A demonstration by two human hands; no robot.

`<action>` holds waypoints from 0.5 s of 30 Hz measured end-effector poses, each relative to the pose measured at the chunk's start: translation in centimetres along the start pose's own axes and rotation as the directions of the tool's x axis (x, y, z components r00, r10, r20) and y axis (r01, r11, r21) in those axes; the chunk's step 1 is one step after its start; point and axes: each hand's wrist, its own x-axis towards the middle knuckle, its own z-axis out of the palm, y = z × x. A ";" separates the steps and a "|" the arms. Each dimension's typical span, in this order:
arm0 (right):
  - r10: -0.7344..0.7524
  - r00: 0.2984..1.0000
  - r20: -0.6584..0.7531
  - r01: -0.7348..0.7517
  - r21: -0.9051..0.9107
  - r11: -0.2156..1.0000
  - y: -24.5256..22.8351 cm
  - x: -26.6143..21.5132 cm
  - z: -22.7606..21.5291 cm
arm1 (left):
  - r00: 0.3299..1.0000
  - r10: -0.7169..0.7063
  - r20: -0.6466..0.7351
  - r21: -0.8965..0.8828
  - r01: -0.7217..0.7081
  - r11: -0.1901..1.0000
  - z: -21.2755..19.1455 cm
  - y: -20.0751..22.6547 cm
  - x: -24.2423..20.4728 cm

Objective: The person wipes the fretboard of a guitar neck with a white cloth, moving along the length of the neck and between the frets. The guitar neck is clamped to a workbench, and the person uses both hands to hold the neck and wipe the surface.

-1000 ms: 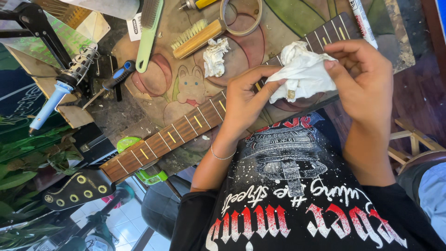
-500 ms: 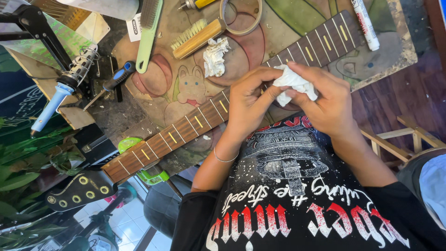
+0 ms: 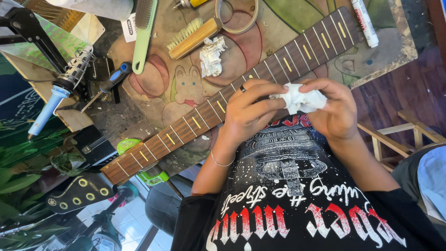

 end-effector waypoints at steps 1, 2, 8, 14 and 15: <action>0.000 1.000 0.030 0.000 0.003 1.000 -0.1 -0.4 0.1 | 0.999 0.045 -0.010 0.064 -0.044 0.997 0.2 -0.1 -0.3; 0.000 0.998 0.060 0.000 0.005 1.000 -0.3 -0.7 0.1 | 0.996 0.092 -0.018 0.128 -0.088 0.988 0.3 -0.2 -0.6; -0.251 0.968 0.006 0.204 -0.600 0.774 -2.1 -1.0 -0.2 | 0.994 -0.073 -0.078 -0.124 0.063 0.990 2.6 1.8 -0.4; -0.300 0.954 -0.011 0.226 -0.630 0.743 -2.2 -3.1 0.8 | 0.966 -0.259 0.015 -0.102 0.259 0.960 1.8 2.7 -0.2; -0.299 0.954 -0.013 0.225 -0.630 0.743 -2.5 -3.0 0.6 | 0.965 -0.260 0.016 -0.102 0.260 0.960 1.6 2.6 -0.3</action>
